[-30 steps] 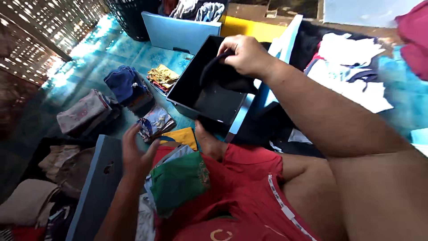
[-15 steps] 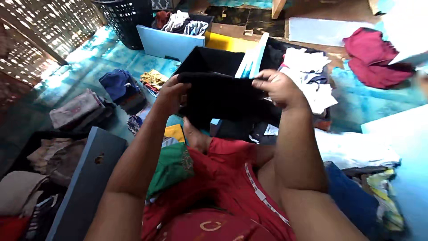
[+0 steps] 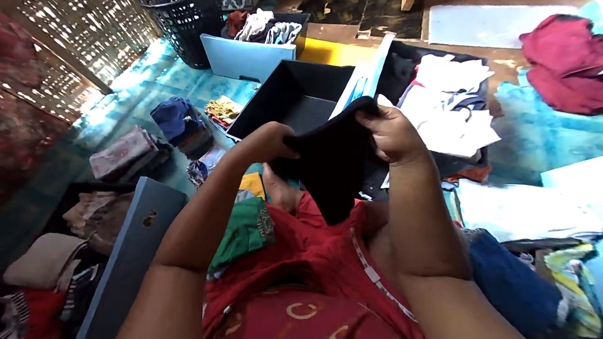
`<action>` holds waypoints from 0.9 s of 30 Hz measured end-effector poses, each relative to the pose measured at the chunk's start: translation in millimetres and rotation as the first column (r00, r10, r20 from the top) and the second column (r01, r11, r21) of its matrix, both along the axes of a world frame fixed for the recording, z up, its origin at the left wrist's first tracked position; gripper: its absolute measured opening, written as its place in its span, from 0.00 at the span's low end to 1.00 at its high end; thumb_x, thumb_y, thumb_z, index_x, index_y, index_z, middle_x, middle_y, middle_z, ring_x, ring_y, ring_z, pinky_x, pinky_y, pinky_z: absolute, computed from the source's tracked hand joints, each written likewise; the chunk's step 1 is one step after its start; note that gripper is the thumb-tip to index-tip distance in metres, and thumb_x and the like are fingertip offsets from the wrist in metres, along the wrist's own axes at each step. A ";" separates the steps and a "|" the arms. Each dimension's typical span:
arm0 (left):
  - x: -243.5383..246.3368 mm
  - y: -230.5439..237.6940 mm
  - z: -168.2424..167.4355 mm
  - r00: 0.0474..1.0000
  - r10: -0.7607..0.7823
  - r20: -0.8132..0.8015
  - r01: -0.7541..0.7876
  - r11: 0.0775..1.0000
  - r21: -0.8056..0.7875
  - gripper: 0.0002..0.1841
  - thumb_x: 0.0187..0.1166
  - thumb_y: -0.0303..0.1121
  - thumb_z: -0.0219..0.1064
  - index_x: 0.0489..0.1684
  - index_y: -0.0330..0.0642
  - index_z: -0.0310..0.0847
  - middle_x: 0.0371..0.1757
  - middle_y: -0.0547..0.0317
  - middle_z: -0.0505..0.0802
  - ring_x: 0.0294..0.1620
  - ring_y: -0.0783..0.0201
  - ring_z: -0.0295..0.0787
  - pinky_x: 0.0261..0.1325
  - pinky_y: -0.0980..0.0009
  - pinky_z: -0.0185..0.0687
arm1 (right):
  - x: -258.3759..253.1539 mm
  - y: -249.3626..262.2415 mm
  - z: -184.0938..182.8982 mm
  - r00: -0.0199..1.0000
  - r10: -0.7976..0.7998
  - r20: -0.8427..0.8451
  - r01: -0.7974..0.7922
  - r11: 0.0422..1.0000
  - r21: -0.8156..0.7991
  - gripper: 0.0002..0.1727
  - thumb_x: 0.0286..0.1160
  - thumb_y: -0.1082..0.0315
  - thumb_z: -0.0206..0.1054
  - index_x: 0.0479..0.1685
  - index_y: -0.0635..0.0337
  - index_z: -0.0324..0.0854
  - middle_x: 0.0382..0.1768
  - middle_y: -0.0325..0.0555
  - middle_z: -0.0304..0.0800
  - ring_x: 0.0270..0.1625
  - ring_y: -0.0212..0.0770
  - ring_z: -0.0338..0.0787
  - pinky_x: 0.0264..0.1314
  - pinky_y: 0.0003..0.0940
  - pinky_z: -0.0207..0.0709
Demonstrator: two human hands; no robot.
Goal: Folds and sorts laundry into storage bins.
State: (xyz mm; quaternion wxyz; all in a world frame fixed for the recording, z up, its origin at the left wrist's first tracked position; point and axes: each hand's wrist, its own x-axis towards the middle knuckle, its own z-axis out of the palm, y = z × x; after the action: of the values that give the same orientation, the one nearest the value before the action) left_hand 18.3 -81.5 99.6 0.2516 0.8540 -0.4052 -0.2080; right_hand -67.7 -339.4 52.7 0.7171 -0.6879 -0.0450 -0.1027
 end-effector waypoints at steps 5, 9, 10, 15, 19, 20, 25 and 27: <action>-2.8 37.8 -14.8 0.791 -0.043 -0.610 -0.453 0.629 -0.632 0.06 0.78 0.28 0.63 0.46 0.42 0.82 0.39 0.61 0.94 0.39 0.68 0.93 0.45 0.66 0.92 | -2.8 19.8 8.1 0.989 0.145 -0.028 -0.129 0.939 0.320 0.16 0.95 0.60 0.48 0.51 0.46 0.85 0.41 0.31 0.96 0.44 0.27 0.94 0.51 0.31 0.91; -21.8 54.9 -48.7 0.756 -0.063 -0.652 -0.472 0.637 -0.609 0.36 0.81 0.64 0.55 0.74 0.43 0.75 0.61 0.60 0.92 0.62 0.64 0.88 0.66 0.58 0.85 | 11.2 50.7 -11.5 0.942 0.335 0.022 -0.301 0.813 0.498 0.34 0.89 0.33 0.36 0.68 0.44 0.78 0.54 0.37 0.93 0.59 0.35 0.92 0.63 0.41 0.88; -27.0 58.2 -57.7 0.739 -0.021 -0.673 -0.494 0.662 -0.564 0.25 0.82 0.52 0.59 0.64 0.42 0.81 0.53 0.60 0.94 0.54 0.67 0.90 0.60 0.61 0.87 | 12.5 54.7 -14.9 0.913 0.406 -0.021 -0.336 0.781 0.527 0.35 0.86 0.31 0.39 0.68 0.43 0.79 0.54 0.37 0.94 0.59 0.35 0.92 0.63 0.41 0.89; -35.6 71.0 -59.2 0.664 0.176 -0.726 -0.683 0.537 -0.495 0.05 0.78 0.22 0.59 0.43 0.40 0.79 0.37 0.60 0.92 0.37 0.67 0.91 0.45 0.65 0.90 | 12.6 71.3 -14.5 0.888 0.311 -0.338 -0.030 0.774 0.633 0.12 0.89 0.61 0.53 0.50 0.51 0.82 0.38 0.41 0.94 0.42 0.34 0.94 0.46 0.34 0.90; -41.1 72.5 -72.1 0.527 -0.012 -0.850 -0.768 0.422 -0.482 0.15 0.67 0.21 0.60 0.53 0.39 0.78 0.45 0.54 0.93 0.46 0.62 0.92 0.52 0.59 0.90 | 12.3 79.2 -24.9 0.930 0.269 -0.251 -0.156 0.906 0.394 0.52 0.70 0.83 0.61 0.96 0.49 0.36 0.85 0.49 0.66 0.72 0.42 0.84 0.67 0.43 0.86; -45.0 71.6 -77.1 0.471 -0.055 -0.880 -0.794 0.408 -0.451 0.14 0.68 0.25 0.60 0.51 0.42 0.81 0.43 0.55 0.94 0.45 0.62 0.93 0.51 0.60 0.91 | 11.2 81.2 -26.2 0.934 0.288 -0.214 -0.205 0.917 0.341 0.54 0.68 0.85 0.60 0.97 0.49 0.36 0.87 0.50 0.61 0.73 0.42 0.84 0.67 0.43 0.86; -42.5 63.0 -77.9 0.520 0.058 -0.852 -0.811 0.346 -0.472 0.41 0.84 0.24 0.55 0.96 0.56 0.35 0.75 0.48 0.79 0.58 0.59 0.89 0.59 0.57 0.88 | 5.0 79.1 -16.6 0.954 0.272 -0.128 -0.223 0.927 0.302 0.19 0.72 0.82 0.62 0.63 0.62 0.82 0.50 0.43 0.93 0.47 0.35 0.93 0.52 0.34 0.90; -42.9 63.8 -69.5 0.610 0.088 -0.788 -0.753 0.375 -0.541 0.35 0.86 0.22 0.54 0.94 0.49 0.47 0.71 0.48 0.83 0.58 0.58 0.90 0.61 0.56 0.88 | 1.6 79.3 -18.3 0.949 0.294 -0.110 -0.268 0.941 0.205 0.38 0.51 0.83 0.71 0.74 0.63 0.75 0.60 0.46 0.89 0.57 0.36 0.91 0.58 0.35 0.89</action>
State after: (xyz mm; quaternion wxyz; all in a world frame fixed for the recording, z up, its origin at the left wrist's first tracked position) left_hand -24.6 -17.7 30.1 0.8008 0.5643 -0.0826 -0.1831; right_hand -66.1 -260.2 34.5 0.7875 -0.6091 -0.0827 0.0454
